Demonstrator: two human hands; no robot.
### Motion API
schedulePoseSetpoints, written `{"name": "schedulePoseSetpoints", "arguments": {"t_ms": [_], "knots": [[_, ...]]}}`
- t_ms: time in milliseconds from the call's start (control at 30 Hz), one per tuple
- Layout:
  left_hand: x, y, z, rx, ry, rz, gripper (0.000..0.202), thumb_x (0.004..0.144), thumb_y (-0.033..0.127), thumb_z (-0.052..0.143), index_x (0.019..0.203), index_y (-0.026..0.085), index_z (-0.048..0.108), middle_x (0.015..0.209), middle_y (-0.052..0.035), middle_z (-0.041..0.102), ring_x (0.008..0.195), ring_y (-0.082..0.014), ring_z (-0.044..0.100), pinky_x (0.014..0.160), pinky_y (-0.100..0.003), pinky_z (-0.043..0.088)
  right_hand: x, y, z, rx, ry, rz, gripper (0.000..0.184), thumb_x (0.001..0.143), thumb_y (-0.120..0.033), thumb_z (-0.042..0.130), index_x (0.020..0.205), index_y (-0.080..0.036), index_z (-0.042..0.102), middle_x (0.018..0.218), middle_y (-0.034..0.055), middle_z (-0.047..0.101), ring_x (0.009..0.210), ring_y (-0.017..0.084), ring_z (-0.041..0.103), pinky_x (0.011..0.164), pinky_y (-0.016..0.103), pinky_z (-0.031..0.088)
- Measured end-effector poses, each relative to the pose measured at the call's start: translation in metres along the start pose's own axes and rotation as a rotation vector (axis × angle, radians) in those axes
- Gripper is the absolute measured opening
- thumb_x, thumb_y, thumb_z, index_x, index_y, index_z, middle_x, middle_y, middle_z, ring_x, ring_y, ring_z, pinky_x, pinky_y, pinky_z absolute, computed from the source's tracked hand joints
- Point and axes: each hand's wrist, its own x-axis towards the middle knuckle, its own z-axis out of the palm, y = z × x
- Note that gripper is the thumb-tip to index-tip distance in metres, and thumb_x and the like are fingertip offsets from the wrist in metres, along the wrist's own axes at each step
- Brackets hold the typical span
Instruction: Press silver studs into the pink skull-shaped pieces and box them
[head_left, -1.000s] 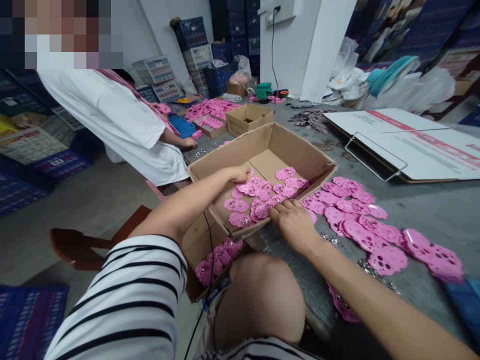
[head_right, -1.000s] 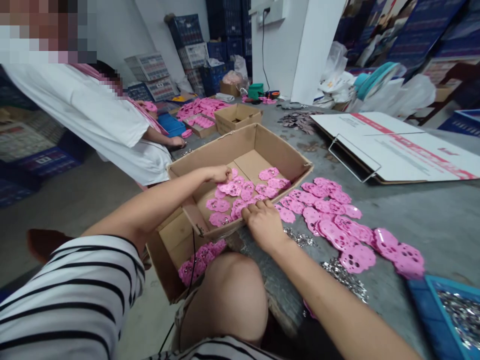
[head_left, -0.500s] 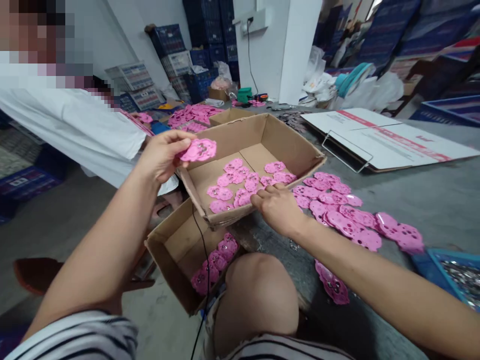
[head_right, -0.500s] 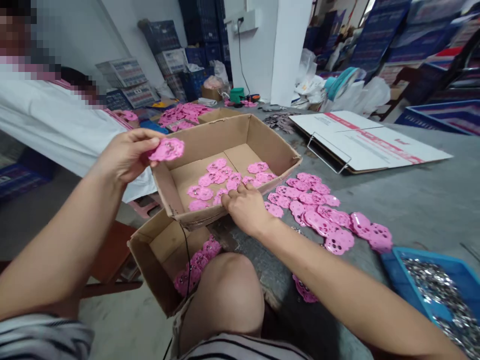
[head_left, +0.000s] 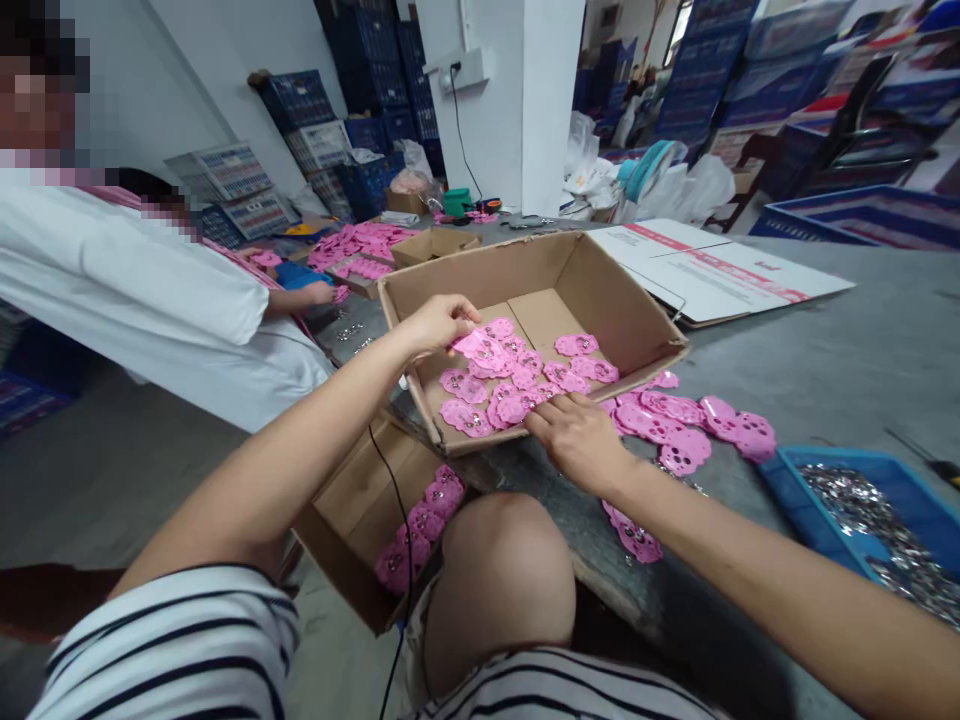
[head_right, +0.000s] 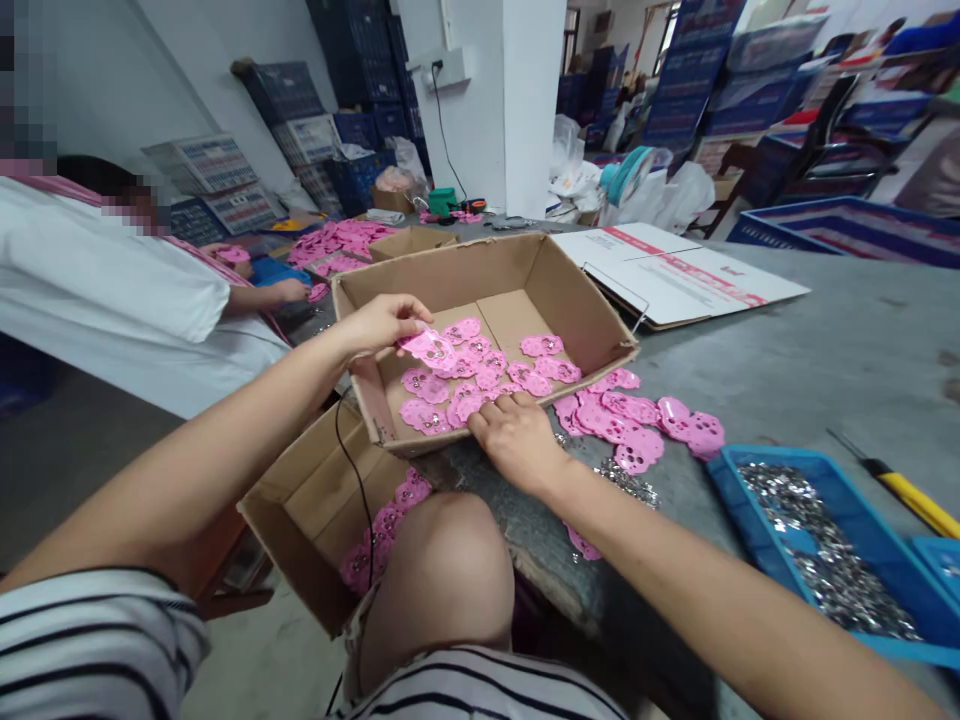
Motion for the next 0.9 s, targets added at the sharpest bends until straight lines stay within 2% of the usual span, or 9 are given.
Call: {"name": "schedulePoseSetpoints", "arguments": {"t_ms": [100, 233, 433, 600, 700, 767, 833, 900], "knots": [[0.010, -0.003, 0.006, 0.012, 0.020, -0.014, 0.026, 0.070, -0.011, 0.053, 0.071, 0.015, 0.056, 0.050, 0.0062, 0.048, 0.037, -0.0062, 0.041, 0.044, -0.022, 0.035, -0.002, 0.002, -0.001, -0.010, -0.010, -0.002, 0.024, 0.094, -0.012, 0.046, 0.086, -0.017, 0.068, 0.077, 0.0077, 0.067, 0.073, 0.020, 0.050, 0.070, 0.033, 0.026], [0.011, -0.007, 0.001, -0.101, 0.049, -0.015, 0.031, 0.066, -0.012, 0.052, 0.079, 0.017, 0.055, 0.051, 0.0082, 0.047, 0.038, -0.0054, 0.041, 0.043, -0.019, 0.033, 0.007, 0.001, -0.003, -0.003, -0.051, 0.009, 0.023, 0.094, -0.012, 0.046, 0.088, -0.016, 0.067, 0.079, 0.0087, 0.068, 0.075, 0.021, 0.051, 0.069, 0.033, 0.026], [-0.008, -0.013, 0.003, -0.262, 0.083, 0.042, 0.030, 0.063, -0.002, 0.062, 0.084, 0.017, 0.053, 0.061, 0.0040, 0.060, 0.044, -0.0071, 0.048, 0.044, -0.019, 0.034, 0.023, -0.009, 0.005, 0.047, -0.164, 0.003, 0.023, 0.095, -0.013, 0.044, 0.095, -0.016, 0.067, 0.090, 0.0104, 0.070, 0.085, 0.022, 0.055, 0.072, 0.033, 0.029], [-0.024, -0.022, 0.017, -0.423, 0.119, 0.064, 0.020, 0.063, 0.009, 0.069, 0.075, 0.016, 0.054, 0.055, 0.0054, 0.057, 0.041, -0.0049, 0.045, 0.041, -0.017, 0.034, 0.034, -0.012, 0.015, 0.087, -0.210, 0.043, 0.027, 0.095, -0.012, 0.039, 0.101, -0.014, 0.066, 0.095, 0.0133, 0.070, 0.091, 0.024, 0.058, 0.077, 0.035, 0.033], [-0.033, -0.026, 0.025, -0.521, 0.110, 0.071, 0.019, 0.062, 0.012, 0.071, 0.077, 0.015, 0.060, 0.057, 0.0046, 0.058, 0.046, -0.0058, 0.050, 0.045, -0.017, 0.041, 0.038, -0.004, 0.012, 0.155, -0.231, 0.052, 0.027, 0.092, -0.009, 0.041, 0.100, -0.010, 0.066, 0.094, 0.0164, 0.070, 0.096, 0.027, 0.058, 0.080, 0.038, 0.036], [-0.039, -0.027, 0.032, -0.543, 0.129, 0.109, 0.018, 0.064, 0.013, 0.071, 0.081, 0.015, 0.063, 0.063, 0.0031, 0.062, 0.052, -0.0065, 0.054, 0.051, -0.018, 0.045, 0.034, 0.006, 0.007, 0.293, -0.182, 0.086, 0.023, 0.086, -0.006, 0.047, 0.099, -0.010, 0.066, 0.097, 0.0162, 0.070, 0.099, 0.027, 0.058, 0.082, 0.038, 0.038], [-0.045, -0.027, 0.041, -0.488, 0.176, 0.174, 0.016, 0.069, 0.015, 0.070, 0.084, 0.016, 0.066, 0.069, 0.0017, 0.064, 0.058, -0.0071, 0.057, 0.055, -0.018, 0.047, 0.024, 0.018, 0.000, 0.535, -0.010, 0.217, 0.023, 0.084, -0.007, 0.051, 0.101, -0.012, 0.065, 0.104, 0.0138, 0.069, 0.099, 0.024, 0.058, 0.084, 0.036, 0.041], [-0.051, -0.026, 0.055, -0.384, 0.217, 0.257, 0.014, 0.071, 0.016, 0.070, 0.085, 0.016, 0.067, 0.076, 0.0003, 0.067, 0.066, -0.0089, 0.060, 0.061, -0.019, 0.049, 0.011, 0.025, -0.006, 0.862, 0.147, 0.364, 0.015, 0.089, -0.017, 0.052, 0.099, -0.014, 0.063, 0.101, 0.0096, 0.068, 0.089, 0.019, 0.059, 0.077, 0.033, 0.045]]}}
